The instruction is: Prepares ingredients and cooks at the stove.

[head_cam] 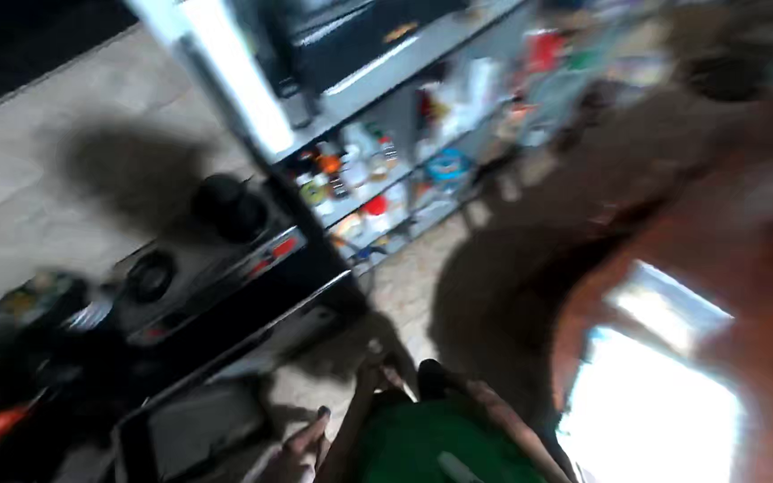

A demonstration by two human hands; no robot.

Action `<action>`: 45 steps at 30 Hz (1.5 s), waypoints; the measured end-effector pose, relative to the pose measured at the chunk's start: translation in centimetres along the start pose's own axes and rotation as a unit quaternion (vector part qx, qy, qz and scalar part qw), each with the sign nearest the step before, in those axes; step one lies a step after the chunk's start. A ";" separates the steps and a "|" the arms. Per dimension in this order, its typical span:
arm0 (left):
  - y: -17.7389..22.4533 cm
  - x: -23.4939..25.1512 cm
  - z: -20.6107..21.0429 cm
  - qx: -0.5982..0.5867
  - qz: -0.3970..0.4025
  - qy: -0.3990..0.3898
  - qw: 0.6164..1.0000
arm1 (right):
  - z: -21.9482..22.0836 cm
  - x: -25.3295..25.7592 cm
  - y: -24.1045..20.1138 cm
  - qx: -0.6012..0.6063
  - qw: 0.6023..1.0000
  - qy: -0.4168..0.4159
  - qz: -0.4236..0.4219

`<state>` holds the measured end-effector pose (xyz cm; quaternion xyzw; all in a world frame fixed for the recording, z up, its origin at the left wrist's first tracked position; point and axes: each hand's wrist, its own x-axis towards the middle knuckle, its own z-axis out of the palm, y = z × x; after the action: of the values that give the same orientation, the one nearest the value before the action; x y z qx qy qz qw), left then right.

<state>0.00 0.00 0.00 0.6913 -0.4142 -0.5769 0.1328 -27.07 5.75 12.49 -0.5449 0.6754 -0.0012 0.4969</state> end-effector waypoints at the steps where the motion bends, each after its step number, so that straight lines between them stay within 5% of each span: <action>1: 0.2 0.8 -0.7 -0.033 -0.007 0.002 0.999 | -0.4 2.3 -1.1 -0.023 0.999 -0.026 -0.014; 5: 2.7 3.4 -1.6 -0.146 -0.010 0.000 0.989 | -3.3 8.7 -5.2 -0.017 0.990 -0.115 -0.085; 8: 5.4 2.3 -2.1 -0.223 0.007 0.005 0.975 | -4.4 13.6 -7.1 0.108 0.975 -0.154 -0.120; 14: 8.6 2.9 -0.8 -0.300 0.071 0.018 0.951 | -5.5 23.9 -13.2 0.434 0.874 -0.219 -0.002; 19: 12.2 4.2 0.0 -0.307 0.039 0.101 0.946 | -5.4 28.2 -15.2 0.390 0.863 -0.307 -0.092; 33: 16.9 7.7 1.9 -0.333 0.007 0.166 0.928 | -7.6 29.3 -13.6 0.423 0.845 -0.319 0.074; 41: 15.6 7.1 2.0 -0.298 0.010 0.124 0.946 | -7.0 30.2 -11.8 0.407 0.860 -0.300 0.065; 45: 13.5 4.5 0.7 -0.259 -0.011 0.138 0.956 | -6.9 28.3 -15.1 0.402 0.870 -0.282 0.035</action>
<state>-6.31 -11.41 5.64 0.7106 -0.2209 -0.5645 0.3572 -18.11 -24.98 5.19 -0.2509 0.4667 -0.1018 0.8420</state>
